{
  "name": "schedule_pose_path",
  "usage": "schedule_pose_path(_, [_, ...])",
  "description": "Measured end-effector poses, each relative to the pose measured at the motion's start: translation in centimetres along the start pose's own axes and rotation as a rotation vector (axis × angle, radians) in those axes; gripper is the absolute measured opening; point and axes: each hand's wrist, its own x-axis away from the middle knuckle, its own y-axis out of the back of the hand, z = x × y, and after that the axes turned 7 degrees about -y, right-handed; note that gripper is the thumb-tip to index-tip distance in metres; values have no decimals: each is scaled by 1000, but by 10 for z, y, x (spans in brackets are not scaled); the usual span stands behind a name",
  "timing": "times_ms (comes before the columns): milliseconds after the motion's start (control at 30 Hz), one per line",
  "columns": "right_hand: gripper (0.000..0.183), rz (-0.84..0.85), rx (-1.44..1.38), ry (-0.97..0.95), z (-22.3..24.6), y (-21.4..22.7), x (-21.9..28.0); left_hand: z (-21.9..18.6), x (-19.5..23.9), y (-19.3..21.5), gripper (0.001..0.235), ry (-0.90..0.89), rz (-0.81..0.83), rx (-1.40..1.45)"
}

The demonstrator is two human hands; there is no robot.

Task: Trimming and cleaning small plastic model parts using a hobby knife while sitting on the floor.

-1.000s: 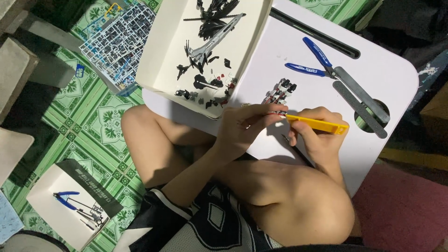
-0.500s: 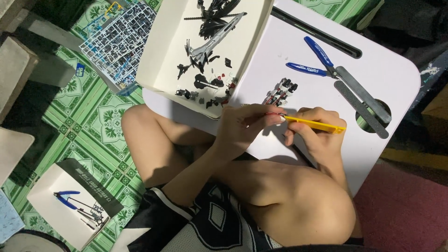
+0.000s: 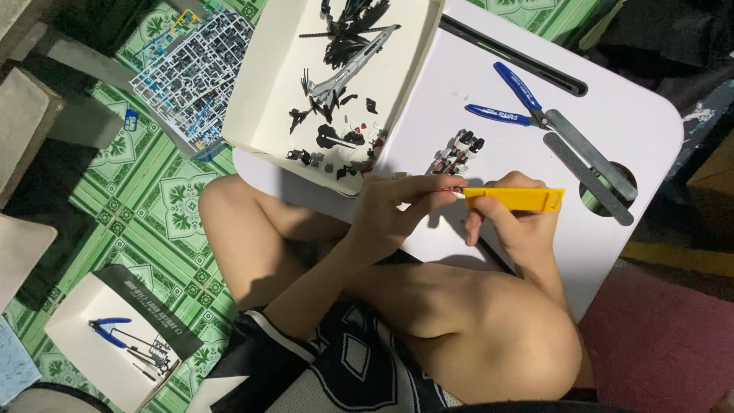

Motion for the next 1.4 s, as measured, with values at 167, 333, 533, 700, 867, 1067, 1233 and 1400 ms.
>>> schedule_pose_path(167, [18,13,-32,-35,2,1,-2,7,5,3,15,-37,17,-74])
schedule_pose_path(333, [16,27,-22,-18,4,2,-5,1,0,3,13,-33,28,-116])
schedule_pose_path(533, [15,1,62,70,15,-10,-11,5,-1,5,13,-19,27,-113])
schedule_pose_path(700, [17,-11,-5,-45,6,-4,-3,-2,-2,2,13,-36,18,-55])
schedule_pose_path(867, [15,4,-210,-108,-3,-5,-1,-2,-1,0,15,-26,-4,-39])
schedule_pose_path(1067, [13,-52,-77,-69,4,-8,-6,4,-3,-4,16,-37,-44,-47])
schedule_pose_path(1233, [12,-169,-65,4,-21,18,-1,3,-17,4,17,-27,-113,-70])
schedule_pose_path(1400, [17,-341,59,-94,-29,26,2,36,-32,72,38,-697,4,-1095])
